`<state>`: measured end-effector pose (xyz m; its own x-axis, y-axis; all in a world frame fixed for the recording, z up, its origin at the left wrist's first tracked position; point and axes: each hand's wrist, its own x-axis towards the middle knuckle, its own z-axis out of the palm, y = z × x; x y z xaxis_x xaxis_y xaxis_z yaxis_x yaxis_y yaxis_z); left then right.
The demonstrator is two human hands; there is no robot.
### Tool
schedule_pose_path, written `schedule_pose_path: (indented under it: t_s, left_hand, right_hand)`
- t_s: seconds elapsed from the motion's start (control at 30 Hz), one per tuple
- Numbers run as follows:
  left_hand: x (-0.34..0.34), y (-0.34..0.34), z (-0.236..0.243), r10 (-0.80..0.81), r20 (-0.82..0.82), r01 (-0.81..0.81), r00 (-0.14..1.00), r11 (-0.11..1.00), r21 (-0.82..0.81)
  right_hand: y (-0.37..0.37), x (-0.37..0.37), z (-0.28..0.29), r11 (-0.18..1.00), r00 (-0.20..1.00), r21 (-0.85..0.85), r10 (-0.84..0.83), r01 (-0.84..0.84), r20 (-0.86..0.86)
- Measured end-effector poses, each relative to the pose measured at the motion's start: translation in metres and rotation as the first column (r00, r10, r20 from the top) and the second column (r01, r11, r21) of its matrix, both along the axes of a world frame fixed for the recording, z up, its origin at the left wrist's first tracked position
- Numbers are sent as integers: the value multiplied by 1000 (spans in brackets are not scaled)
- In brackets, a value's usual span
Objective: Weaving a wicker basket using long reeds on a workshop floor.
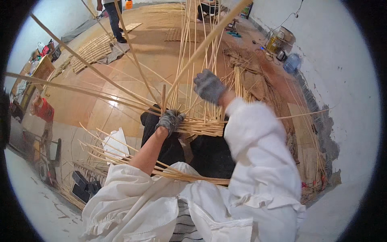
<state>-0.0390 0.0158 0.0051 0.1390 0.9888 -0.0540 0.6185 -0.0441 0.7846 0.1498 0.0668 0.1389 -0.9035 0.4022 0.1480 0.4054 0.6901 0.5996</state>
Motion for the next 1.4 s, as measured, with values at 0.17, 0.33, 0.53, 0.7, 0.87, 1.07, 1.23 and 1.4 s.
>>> schedule_pose_path:
  t_s: [0.17, 0.33, 0.53, 0.7, 0.87, 1.07, 1.23, 1.4]
  left_hand:
    - [-19, 3, 1, -24, -53, 26, 998, 999, 24]
    - [-10, 0, -8, 2, -13, -1, 1000, 998, 69]
    - [-16, -4, 0, 83, -162, -92, 983, 995, -49]
    - [43, 8, 14, 31, -75, -30, 997, 999, 15]
    - [-21, 19, -35, 105, -61, -109, 993, 992, -66]
    - [-15, 15, -14, -68, -20, 66, 997, 995, -81]
    - [-16, 24, -36, -84, -142, 89, 986, 995, 33]
    - [15, 24, -13, -135, -413, 89, 901, 988, -128]
  right_hand:
    - [-20, 9, -55, 469, 73, -564, -722, -680, -688]
    - [44, 23, -75, 376, -333, -275, -923, -885, -191]
    - [88, -39, -54, 620, 338, -778, -714, -102, -613]
    - [202, 51, -116, 248, -356, -861, -931, -444, -85]
    - [89, -40, -83, 817, 71, -409, -474, 406, -878]
    - [-66, 23, -75, 831, -445, -406, -549, -379, -708]
    - [-100, 36, -113, 776, -724, -2, -590, -631, -357]
    - [-95, 43, -118, 821, -750, -250, -571, -514, -334]
